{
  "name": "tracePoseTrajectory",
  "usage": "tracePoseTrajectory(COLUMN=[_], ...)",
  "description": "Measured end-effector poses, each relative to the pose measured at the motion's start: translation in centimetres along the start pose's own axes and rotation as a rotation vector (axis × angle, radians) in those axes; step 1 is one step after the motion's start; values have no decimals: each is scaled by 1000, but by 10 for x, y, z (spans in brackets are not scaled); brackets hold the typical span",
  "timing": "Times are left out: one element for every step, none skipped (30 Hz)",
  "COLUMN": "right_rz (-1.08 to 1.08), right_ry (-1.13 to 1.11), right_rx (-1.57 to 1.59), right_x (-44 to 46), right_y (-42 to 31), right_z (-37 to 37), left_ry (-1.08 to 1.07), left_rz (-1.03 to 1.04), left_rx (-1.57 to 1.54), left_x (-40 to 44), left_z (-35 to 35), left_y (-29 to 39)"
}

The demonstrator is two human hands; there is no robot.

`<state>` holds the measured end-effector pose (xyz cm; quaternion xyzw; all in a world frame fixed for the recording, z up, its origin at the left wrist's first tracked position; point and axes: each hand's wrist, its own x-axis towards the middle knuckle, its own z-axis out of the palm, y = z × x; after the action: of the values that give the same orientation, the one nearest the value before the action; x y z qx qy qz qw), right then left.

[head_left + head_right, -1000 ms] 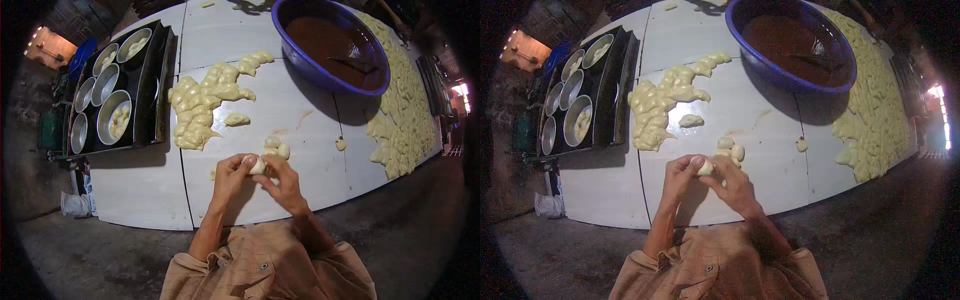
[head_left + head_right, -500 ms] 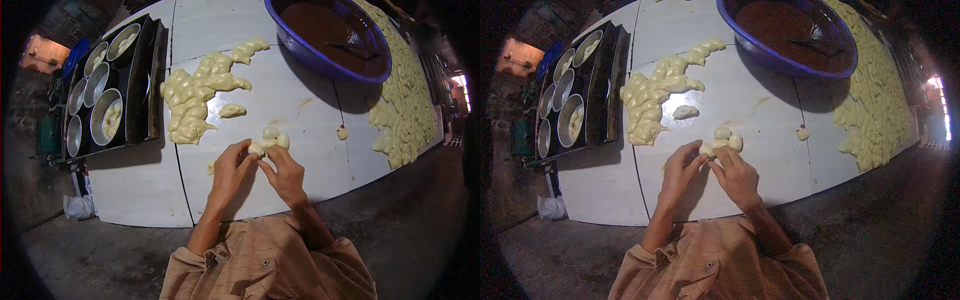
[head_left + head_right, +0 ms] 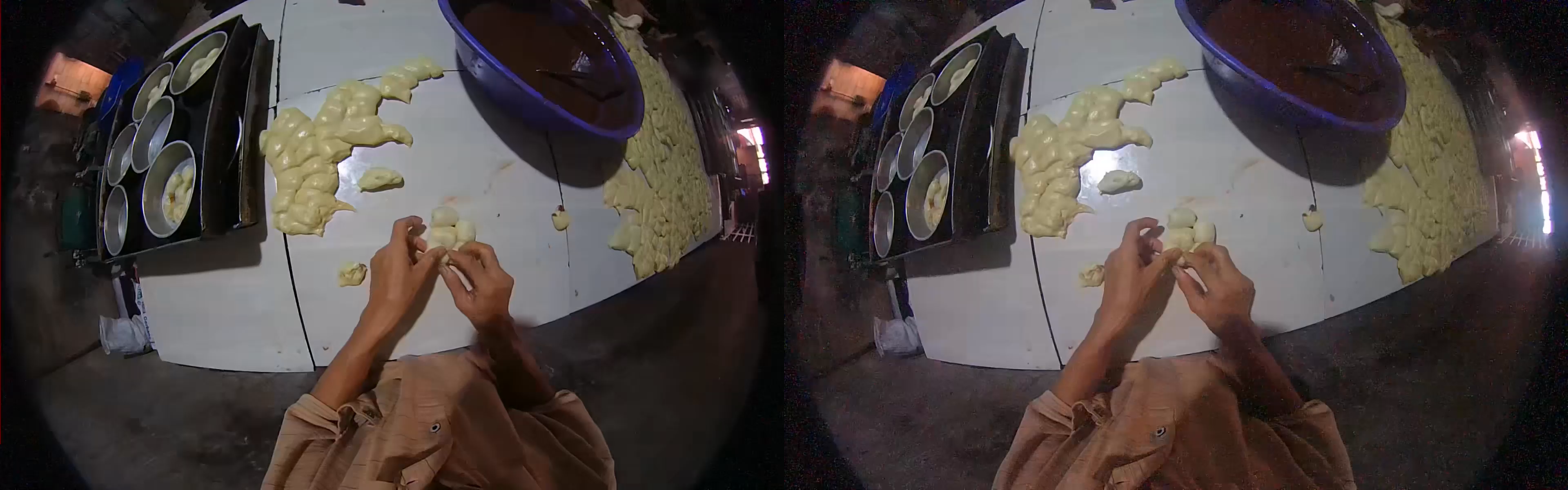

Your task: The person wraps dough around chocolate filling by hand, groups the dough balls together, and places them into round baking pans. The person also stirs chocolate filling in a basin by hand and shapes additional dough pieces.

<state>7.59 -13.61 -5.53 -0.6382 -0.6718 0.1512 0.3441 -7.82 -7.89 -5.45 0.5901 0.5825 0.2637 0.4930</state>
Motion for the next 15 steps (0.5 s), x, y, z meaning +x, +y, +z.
tracePoseTrajectory(right_rz=[-16,-30,-43,-30,-78,-127,-225,-326,-353,-379,-331,-284,-138,27,197], right_ry=[23,48,77,-16,-39,-61,-53,-46,-95,-145,-250,-355,-381,-469,-558], right_rx=[20,42,64,78,46,13,3,-6,20,47,103,156,202,347,487], right_x=[5,13,25,60,79,95,111,124,131,139,143,150,151,153,155], right_y=[0,1,0,-13,-14,-16,-16,-15,-11,-7,0,-3,-6,-10,-14], right_z=[-1,0,0,-2,7,15,27,41,53,64,74,76,72,66,58], left_ry=[9,17,23,57,86,117,151,146,182,221,261,274,277,288,299], left_rz=[-12,-23,-31,-5,-28,-50,-71,-137,-97,-58,-19,-9,-13,26,64], left_rx=[-6,-10,-12,10,-9,-29,-50,-34,-15,5,24,-58,-58,-84,-111], left_x=[-1,-4,-7,-11,-13,-13,-11,-11,-8,-4,0,5,10,14,18], left_z=[-2,-6,-10,-19,-24,-30,-38,-50,-57,-64,-70,-74,-78,-81,-83], left_y=[2,6,9,7,5,2,7,16,14,8,4,2,-1,-2,-1])
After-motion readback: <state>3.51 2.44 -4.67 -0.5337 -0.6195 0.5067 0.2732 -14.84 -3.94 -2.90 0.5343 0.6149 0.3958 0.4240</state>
